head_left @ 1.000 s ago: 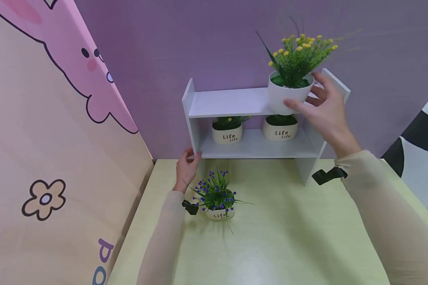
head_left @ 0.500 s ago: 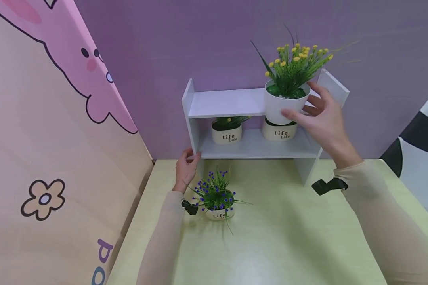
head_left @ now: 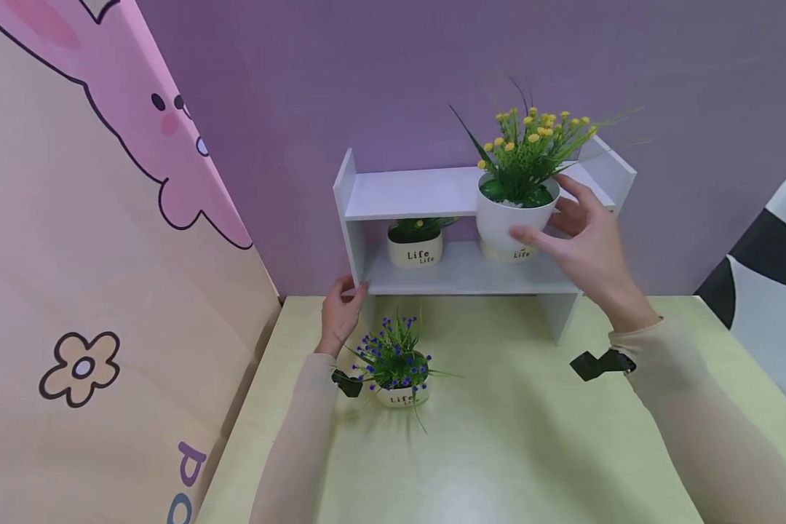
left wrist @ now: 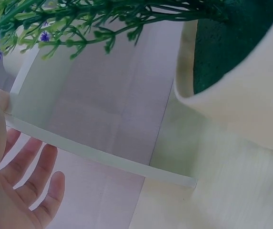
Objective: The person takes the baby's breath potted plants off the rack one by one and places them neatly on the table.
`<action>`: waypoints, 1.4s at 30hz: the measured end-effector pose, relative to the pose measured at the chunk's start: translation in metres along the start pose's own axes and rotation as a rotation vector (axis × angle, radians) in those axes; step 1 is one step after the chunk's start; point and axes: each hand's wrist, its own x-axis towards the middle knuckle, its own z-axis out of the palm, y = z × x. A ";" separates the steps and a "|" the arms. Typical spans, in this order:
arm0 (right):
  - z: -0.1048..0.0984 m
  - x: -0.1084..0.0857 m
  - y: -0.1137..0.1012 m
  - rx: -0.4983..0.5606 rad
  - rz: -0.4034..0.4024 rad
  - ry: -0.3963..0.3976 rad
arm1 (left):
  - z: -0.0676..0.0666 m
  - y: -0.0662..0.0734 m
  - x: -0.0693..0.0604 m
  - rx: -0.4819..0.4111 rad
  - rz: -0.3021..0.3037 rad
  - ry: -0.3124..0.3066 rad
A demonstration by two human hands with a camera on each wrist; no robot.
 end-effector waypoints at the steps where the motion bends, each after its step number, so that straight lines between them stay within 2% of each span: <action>1: 0.001 -0.001 0.001 -0.004 -0.002 -0.002 | 0.000 0.000 0.000 0.001 -0.003 -0.002; 12: 0.017 -0.018 0.014 0.056 -0.031 0.002 | -0.001 -0.002 0.001 0.010 -0.010 -0.011; 22: 0.026 -0.035 0.029 -0.003 0.003 -0.023 | -0.001 0.000 0.000 -0.013 -0.008 -0.011; 28: 0.031 -0.045 0.042 -0.003 -0.018 -0.054 | -0.001 -0.001 0.000 -0.016 -0.008 -0.013; 37: 0.044 -0.062 0.065 0.156 -0.072 -0.090 | 0.000 -0.003 0.001 -0.017 -0.020 -0.010; 42: 0.052 -0.077 0.084 0.183 -0.065 -0.119 | 0.000 -0.002 0.001 -0.014 -0.014 -0.007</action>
